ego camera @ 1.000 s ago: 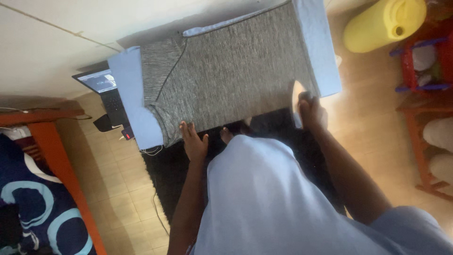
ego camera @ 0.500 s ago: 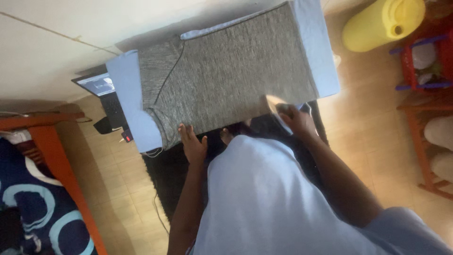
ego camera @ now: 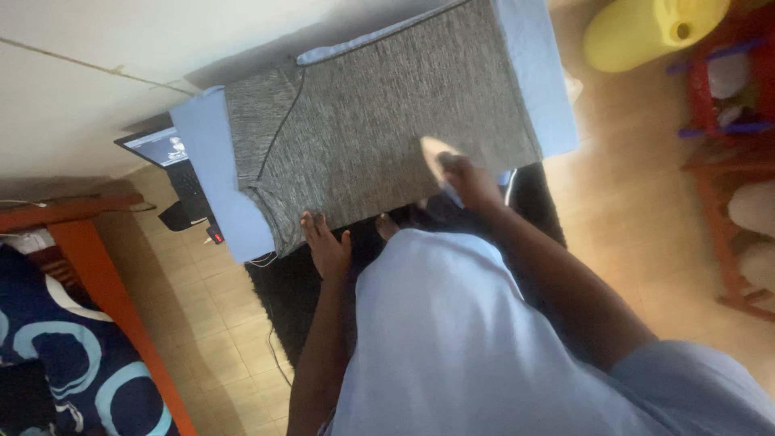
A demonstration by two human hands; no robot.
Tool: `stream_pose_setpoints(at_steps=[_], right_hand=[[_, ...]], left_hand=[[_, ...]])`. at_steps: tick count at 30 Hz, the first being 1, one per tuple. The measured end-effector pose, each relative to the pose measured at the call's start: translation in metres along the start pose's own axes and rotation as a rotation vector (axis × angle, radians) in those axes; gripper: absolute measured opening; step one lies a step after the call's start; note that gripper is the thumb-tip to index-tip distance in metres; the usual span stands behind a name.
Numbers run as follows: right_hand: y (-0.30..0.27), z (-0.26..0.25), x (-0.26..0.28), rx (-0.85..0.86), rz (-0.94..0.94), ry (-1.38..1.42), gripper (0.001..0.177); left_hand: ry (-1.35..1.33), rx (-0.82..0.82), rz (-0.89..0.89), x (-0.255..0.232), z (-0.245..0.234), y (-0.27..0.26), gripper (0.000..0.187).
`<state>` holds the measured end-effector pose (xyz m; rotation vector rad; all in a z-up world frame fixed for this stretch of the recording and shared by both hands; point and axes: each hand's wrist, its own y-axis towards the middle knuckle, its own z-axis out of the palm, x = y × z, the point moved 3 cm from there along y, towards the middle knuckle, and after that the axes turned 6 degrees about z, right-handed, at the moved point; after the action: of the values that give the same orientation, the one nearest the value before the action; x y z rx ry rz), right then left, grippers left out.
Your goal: The person irons a grey garment on a blue surface using an iron, moving it across different sections of the fabric while holding the edges.
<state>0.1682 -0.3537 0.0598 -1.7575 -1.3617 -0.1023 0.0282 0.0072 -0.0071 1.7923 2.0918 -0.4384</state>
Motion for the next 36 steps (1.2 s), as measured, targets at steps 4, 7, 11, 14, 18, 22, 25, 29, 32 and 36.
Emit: stream_pose_setpoints(at_steps=[4,7,11,14,18,22,25,29,32,36], right_hand=[[-0.006,0.004,0.035,0.05,-0.171,-0.091,0.042],[0.03,0.002,0.039,0.014,-0.121,-0.004,0.043],[0.086,-0.031,0.017,-0.156,0.225,0.055,0.046],[0.092,-0.073,-0.004,-0.135,0.337,0.215,0.047],[0.088,-0.099,-0.018,-0.359,0.024,-0.112,0.048],[0.084,-0.105,-0.044,-0.42,0.185,-0.052,0.043],[0.077,-0.106,-0.062,-0.481,0.199,-0.041,0.047],[0.063,-0.106,-0.081,-0.441,0.15,-0.102,0.046],[0.064,-0.104,-0.097,-0.51,0.278,-0.038,0.044],[0.043,-0.089,-0.119,-0.497,0.252,-0.077,0.043]], left_hand=[[-0.016,-0.006,0.01,-0.004,-0.007,0.0,0.079],[-0.026,0.101,-0.091,-0.003,-0.01,0.003,0.077],[0.028,0.132,-0.079,-0.005,-0.015,0.004,0.078],[0.007,0.141,-0.086,-0.003,-0.014,0.005,0.079],[0.001,0.102,-0.062,-0.004,-0.012,0.007,0.078],[0.006,0.073,-0.05,-0.013,-0.019,0.001,0.078],[0.012,0.149,-0.142,-0.016,-0.017,0.006,0.074],[-0.01,0.051,-0.069,-0.015,-0.018,0.007,0.074],[-0.036,0.028,-0.072,-0.015,-0.018,0.004,0.073],[-0.017,0.089,-0.149,-0.014,-0.016,0.009,0.075]])
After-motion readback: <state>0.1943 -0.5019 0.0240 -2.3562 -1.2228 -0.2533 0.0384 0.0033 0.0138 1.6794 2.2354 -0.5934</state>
